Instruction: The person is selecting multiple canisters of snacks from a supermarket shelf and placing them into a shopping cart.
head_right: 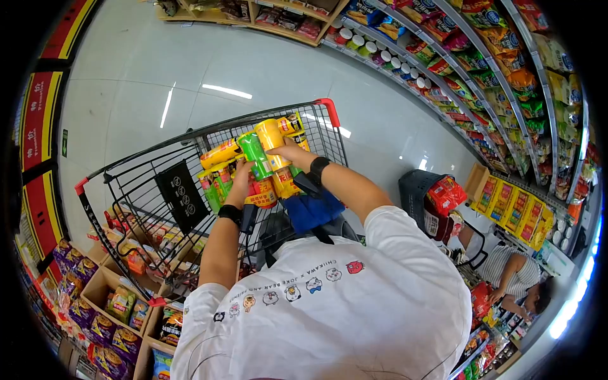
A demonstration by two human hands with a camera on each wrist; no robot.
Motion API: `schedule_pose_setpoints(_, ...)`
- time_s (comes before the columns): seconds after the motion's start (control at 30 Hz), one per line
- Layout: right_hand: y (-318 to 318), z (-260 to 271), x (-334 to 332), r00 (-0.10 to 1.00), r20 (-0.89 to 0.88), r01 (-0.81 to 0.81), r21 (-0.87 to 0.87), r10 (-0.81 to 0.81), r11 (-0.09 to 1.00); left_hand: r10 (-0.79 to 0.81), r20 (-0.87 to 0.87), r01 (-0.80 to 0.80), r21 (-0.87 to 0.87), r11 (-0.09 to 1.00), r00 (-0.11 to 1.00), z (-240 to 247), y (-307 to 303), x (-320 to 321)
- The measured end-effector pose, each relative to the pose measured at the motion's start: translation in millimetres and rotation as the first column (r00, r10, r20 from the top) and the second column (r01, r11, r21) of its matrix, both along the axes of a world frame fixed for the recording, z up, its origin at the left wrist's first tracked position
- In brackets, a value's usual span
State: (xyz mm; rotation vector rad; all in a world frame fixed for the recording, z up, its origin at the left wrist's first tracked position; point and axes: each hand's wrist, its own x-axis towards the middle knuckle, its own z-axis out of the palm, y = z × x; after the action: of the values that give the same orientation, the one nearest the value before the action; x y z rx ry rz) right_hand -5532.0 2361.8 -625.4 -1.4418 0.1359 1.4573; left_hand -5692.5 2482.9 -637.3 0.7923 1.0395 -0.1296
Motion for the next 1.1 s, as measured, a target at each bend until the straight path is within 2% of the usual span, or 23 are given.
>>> schedule_pose_setpoints(0.07, 5, -15, 0, 0.999, 0.047, 0.018, 0.011, -0.018, 1.0, -0.035, -0.05, 0.034, -0.024, 0.999, 0.998, -10, 8, 1)
schedule_pose_setpoints(0.1, 7, -15, 2, 0.998, 0.051, 0.034, 0.023, -0.036, 0.999, 0.031, -0.051, -0.033, -0.036, 0.999, 0.998, -2, 7, 6)
schedule_pose_setpoints(0.2, 6, -21, 8, 0.988, -0.072, 0.137, 0.032, -0.134, 0.99, 0.053, 0.038, -0.051, -0.046, 0.998, 0.998, -1, 11, 11)
schedule_pose_setpoints(0.3, 2, -32, 11, 0.983, -0.109, 0.157, 0.117, -0.145, 0.981, 0.09, 0.119, -0.089, -0.01, 0.996, 0.989, -3, 10, 15)
schedule_pose_setpoints(0.4, -1, -35, 10, 0.985, -0.08, 0.156, 0.063, -0.151, 0.986, 0.072, 0.16, -0.065, -0.047, 0.997, 0.985, -3, 10, 19)
schedule_pose_setpoints(0.43, -1, -35, 11, 0.986, -0.069, 0.155, 0.045, -0.152, 0.987, 0.03, 0.109, -0.03, -0.002, 1.0, 0.994, -2, 10, 22)
schedule_pose_setpoints(0.5, 0, -35, 11, 0.996, 0.072, 0.063, -0.08, -0.058, 0.995, -0.05, 0.002, 0.05, 0.08, 0.996, 0.999, -1, 9, 25)
schedule_pose_setpoints(0.6, -1, -34, 13, 0.972, 0.208, -0.067, -0.189, 0.106, 0.98, -0.161, 0.001, 0.158, 0.203, 0.966, 0.987, 1, 9, 25)
schedule_pose_setpoints(0.7, -1, -41, 11, 0.95, 0.254, -0.122, -0.231, 0.181, 0.965, -0.183, -0.044, 0.188, 0.134, 0.973, 0.982, 12, 3, 22)
schedule_pose_setpoints(0.73, -2, -45, 10, 0.947, 0.26, -0.128, -0.24, 0.19, 0.962, -0.144, -0.063, 0.15, 0.104, 0.983, 0.988, 12, 1, 20)
schedule_pose_setpoints(0.8, -3, -47, 8, 0.992, 0.115, -0.034, -0.146, 0.051, 0.989, -0.066, -0.103, 0.071, 0.048, 0.996, 0.993, 9, -2, 17)
schedule_pose_setpoints(0.83, 1, -38, 5, 0.999, 0.034, 0.019, -0.105, -0.015, 0.994, 0.036, -0.112, -0.028, 0.075, 0.997, 0.993, -4, -5, 14)
schedule_pose_setpoints(0.9, 11, -2, -3, 0.994, -0.037, 0.097, -0.168, -0.105, 0.981, 0.235, -0.123, -0.219, 0.13, 0.967, 0.964, -31, -11, 6)
schedule_pose_setpoints(0.93, 17, 11, -7, 0.986, -0.071, 0.133, -0.2, -0.149, 0.971, 0.321, -0.1, -0.317, 0.05, 0.947, 0.942, -10, -8, 10)
schedule_pose_setpoints(1.0, 15, -1, -18, 0.965, -0.152, 0.201, -0.1, -0.214, 0.974, 0.49, -0.072, -0.496, -0.115, 0.861, 0.869, 29, -2, 16)
schedule_pose_setpoints(1.03, 16, 4, -23, 0.954, -0.173, 0.235, -0.073, -0.244, 0.969, 0.52, 0.028, -0.512, -0.132, 0.849, 0.854, 0, 1, 5)
schedule_pose_setpoints(1.07, 18, 8, -25, 0.942, -0.195, 0.268, -0.047, -0.272, 0.962, 0.476, 0.049, -0.467, -0.132, 0.874, 0.878, -5, 5, -2)
schedule_pose_setpoints(1.1, 19, 19, -18, 0.92, -0.235, 0.288, -0.138, -0.314, 0.948, 0.431, 0.069, -0.421, -0.131, 0.898, 0.9, -5, 9, -7)
